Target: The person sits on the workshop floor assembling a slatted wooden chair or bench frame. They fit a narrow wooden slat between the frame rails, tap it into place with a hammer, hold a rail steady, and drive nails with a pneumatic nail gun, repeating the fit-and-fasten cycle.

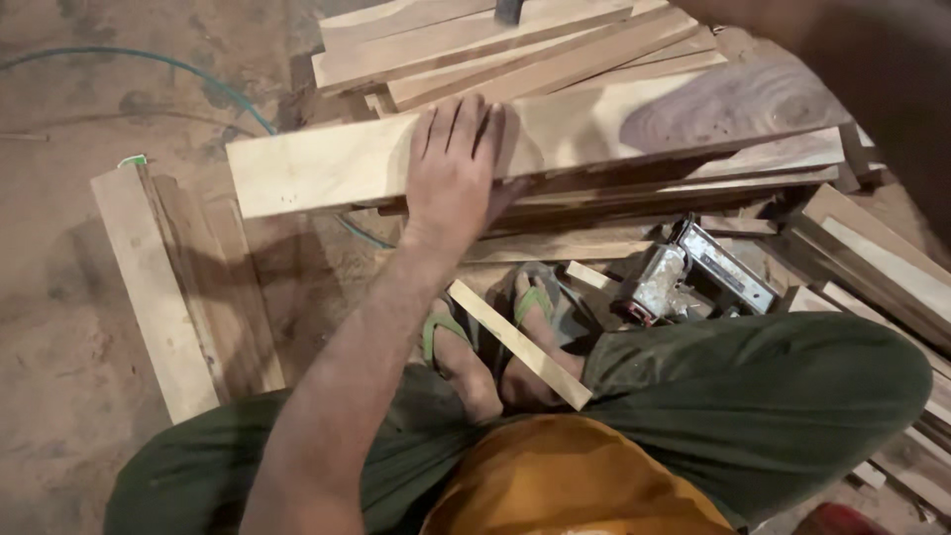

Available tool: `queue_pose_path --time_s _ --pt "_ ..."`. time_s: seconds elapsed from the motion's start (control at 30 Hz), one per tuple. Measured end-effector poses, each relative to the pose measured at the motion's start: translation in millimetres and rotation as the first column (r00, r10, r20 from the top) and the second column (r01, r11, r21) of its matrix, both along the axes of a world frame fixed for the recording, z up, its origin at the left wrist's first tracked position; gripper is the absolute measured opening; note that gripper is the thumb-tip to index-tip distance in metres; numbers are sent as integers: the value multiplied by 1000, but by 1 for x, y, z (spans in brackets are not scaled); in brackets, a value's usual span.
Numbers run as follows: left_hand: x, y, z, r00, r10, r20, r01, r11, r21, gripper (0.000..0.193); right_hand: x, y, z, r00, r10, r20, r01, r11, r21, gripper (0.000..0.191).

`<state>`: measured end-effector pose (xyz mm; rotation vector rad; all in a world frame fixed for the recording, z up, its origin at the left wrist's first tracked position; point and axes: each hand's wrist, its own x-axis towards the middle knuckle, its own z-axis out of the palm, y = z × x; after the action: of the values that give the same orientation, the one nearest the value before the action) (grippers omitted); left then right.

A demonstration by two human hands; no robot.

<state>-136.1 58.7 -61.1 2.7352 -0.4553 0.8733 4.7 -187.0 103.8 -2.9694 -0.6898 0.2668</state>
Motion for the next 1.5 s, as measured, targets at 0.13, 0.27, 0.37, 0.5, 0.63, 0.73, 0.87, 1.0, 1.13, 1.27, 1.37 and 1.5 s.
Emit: queue_pose_path --time_s 0.13,0.27,0.37,0.5,0.63,0.73,0.87,1.0,1.13,1.27,1.37,1.5 --pt "36 6 9 995 83 -55 -74 988 136 64 -51 -34 7 969 -245 -36 244 917 315 29" --pt "60 12 24 983 -29 -182 28 1000 -9 79 -117 -50 -60 814 -374 -444 580 564 588 26" --pt "61 18 32 981 -65 -184 65 998 -4 77 -171 -32 -142 760 -331 -559 648 331 685 22" --pt "55 14 33 985 -49 -165 46 999 -19 85 -210 -1 -225 764 -324 -558 622 141 770 22" --pt "53 7 32 985 -31 -171 30 999 -11 81 -214 3 -245 763 -243 -599 629 63 775 21" --pt "54 7 33 987 -30 -156 33 999 19 82 -213 10 -244 791 -329 -515 565 73 822 24" --pt "53 6 30 990 3 -141 1 999 34 81 -216 32 -250 804 -356 -476 531 72 844 25" --pt "53 2 28 987 9 -159 -2 999 45 83 -218 43 -260 790 -343 -507 570 108 815 24" --pt "54 2 30 992 -1 -126 7 999 47 82 -218 43 -267 831 -305 -466 463 -87 882 25" --pt "51 2 31 992 -18 -129 22 999 27 83 -220 41 -267 819 -362 -446 504 81 860 22" --pt "51 3 30 993 -31 -114 33 999 14 82 -219 30 -250 753 -388 -531 604 89 792 22" --pt "49 8 32 989 -69 -131 70 998 0 78 -203 -7 -190 839 -380 -389 515 325 793 31"
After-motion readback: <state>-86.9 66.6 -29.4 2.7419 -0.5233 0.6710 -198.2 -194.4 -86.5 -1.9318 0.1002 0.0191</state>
